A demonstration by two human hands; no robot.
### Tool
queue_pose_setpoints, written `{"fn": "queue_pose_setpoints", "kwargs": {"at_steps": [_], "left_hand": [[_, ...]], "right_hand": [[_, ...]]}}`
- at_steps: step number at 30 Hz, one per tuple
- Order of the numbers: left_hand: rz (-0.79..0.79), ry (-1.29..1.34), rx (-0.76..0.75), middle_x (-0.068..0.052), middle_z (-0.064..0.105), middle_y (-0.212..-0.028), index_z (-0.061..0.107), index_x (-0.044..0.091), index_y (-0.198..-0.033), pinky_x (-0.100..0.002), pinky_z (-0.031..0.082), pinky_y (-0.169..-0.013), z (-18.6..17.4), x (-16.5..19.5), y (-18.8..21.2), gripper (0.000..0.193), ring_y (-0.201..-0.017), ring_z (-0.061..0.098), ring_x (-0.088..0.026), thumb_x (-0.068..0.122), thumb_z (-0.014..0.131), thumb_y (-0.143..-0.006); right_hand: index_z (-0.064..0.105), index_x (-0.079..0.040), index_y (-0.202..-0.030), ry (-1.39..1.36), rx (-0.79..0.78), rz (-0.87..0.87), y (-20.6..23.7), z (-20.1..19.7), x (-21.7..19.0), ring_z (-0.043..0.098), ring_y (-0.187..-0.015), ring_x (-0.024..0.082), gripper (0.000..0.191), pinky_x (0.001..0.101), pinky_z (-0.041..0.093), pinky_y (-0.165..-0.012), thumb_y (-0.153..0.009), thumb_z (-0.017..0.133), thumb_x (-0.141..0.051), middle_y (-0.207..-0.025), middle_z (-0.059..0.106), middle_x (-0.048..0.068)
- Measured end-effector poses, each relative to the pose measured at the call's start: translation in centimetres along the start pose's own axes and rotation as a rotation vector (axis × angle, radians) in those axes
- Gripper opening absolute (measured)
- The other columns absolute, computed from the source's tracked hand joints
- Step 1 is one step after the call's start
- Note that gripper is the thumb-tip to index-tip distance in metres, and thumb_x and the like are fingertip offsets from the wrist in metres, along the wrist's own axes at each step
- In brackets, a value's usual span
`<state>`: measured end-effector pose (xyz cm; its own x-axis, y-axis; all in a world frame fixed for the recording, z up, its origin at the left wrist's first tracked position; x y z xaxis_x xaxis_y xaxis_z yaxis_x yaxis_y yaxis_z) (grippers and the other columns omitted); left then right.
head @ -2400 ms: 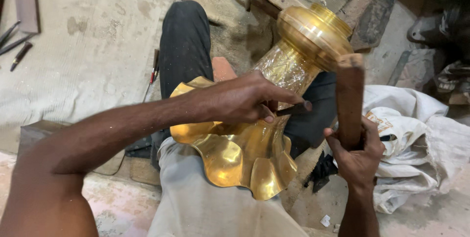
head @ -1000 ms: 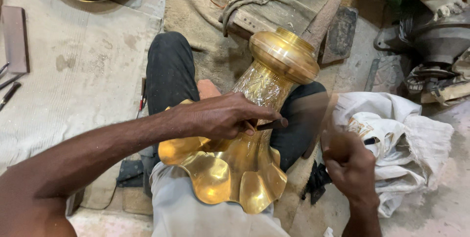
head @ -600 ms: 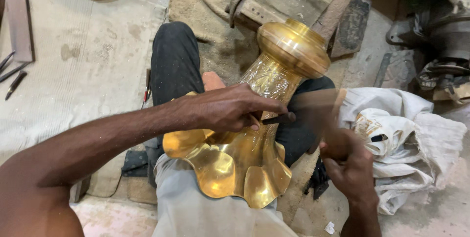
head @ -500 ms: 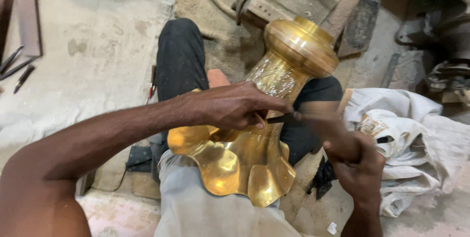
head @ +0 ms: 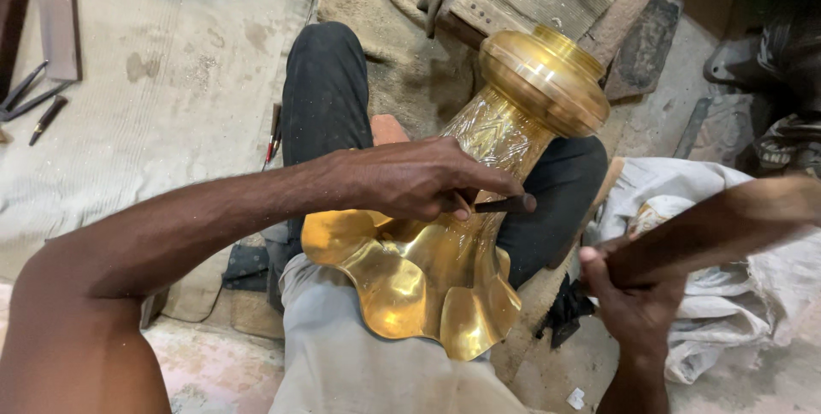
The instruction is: The person sits on the floor with a brass vase-like vessel on their lap and decorates its surface by hammering. They hold a small punch against the metal with one hand and strike it with a wooden mallet in the other, working the patterned area around the vessel's fluted base.
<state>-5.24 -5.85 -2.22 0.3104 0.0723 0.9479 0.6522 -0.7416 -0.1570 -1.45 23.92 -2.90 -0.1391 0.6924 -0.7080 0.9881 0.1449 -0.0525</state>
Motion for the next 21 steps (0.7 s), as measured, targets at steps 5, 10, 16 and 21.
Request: {"fn": "queue_pose_setpoints", "kwargs": {"at_steps": [5, 10, 16, 21], "left_hand": [[-0.038, -0.026, -0.003, -0.006, 0.077, -0.095, 0.054, 0.018, -0.146, -0.034, 0.068, -0.076, 0.4, -0.9, 0.3, 0.064, -0.077, 0.074, -0.014, 0.006, 0.076, -0.087], [-0.047, -0.006, 0.015, -0.006, 0.077, -0.093, 0.053, 0.02, -0.147, -0.033, 0.068, -0.076, 0.4, -1.6, 0.7, 0.065, -0.079, 0.075, -0.014, 0.008, 0.077, -0.087], [-0.001, 0.013, 0.02, -0.006, 0.078, -0.091, 0.051, 0.021, -0.15, -0.033, 0.067, -0.075, -0.2, -1.2, 1.3, 0.068, -0.076, 0.074, -0.012, 0.005, 0.076, -0.088], [-0.127, 0.028, -0.018, -0.006, 0.075, -0.076, 0.052, 0.021, -0.149, -0.034, 0.063, -0.064, 0.0, -2.1, 1.5, 0.068, -0.064, 0.066, -0.012, 0.006, 0.076, -0.087]], "right_hand": [[0.055, -0.002, -0.12, 0.114, -0.08, 0.007, -0.8, -0.1, -0.3, 0.072, -0.075, 0.019, 0.055, 0.0313, 0.061, -0.064, -0.081, 0.088, -0.023, -0.09, 0.07, 0.012], [0.06, -0.001, -0.124, 0.159, -0.164, -0.003, -1.5, -0.3, -0.8, 0.074, -0.083, 0.022, 0.053, 0.0347, 0.06, -0.072, -0.082, 0.086, -0.018, -0.095, 0.074, 0.015], [0.064, 0.003, -0.108, 0.204, -0.155, -0.004, -2.2, -1.0, -1.4, 0.068, -0.075, 0.024, 0.038, 0.0356, 0.056, -0.069, -0.082, 0.086, -0.014, -0.09, 0.07, 0.017], [0.067, -0.003, -0.102, 0.128, -0.215, -0.029, -3.0, -0.4, -2.5, 0.068, -0.064, 0.019, 0.028, 0.0325, 0.055, -0.058, -0.084, 0.085, -0.014, -0.077, 0.07, 0.012]]}}
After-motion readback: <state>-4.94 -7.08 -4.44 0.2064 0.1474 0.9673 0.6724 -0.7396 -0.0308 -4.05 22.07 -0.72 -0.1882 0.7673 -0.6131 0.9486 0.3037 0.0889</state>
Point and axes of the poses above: each hand's wrist, its own y-axis away from the middle knuckle, its own z-axis out of the palm, x = y × z, the point moved 8 cm from there along -y, towards the middle knuckle
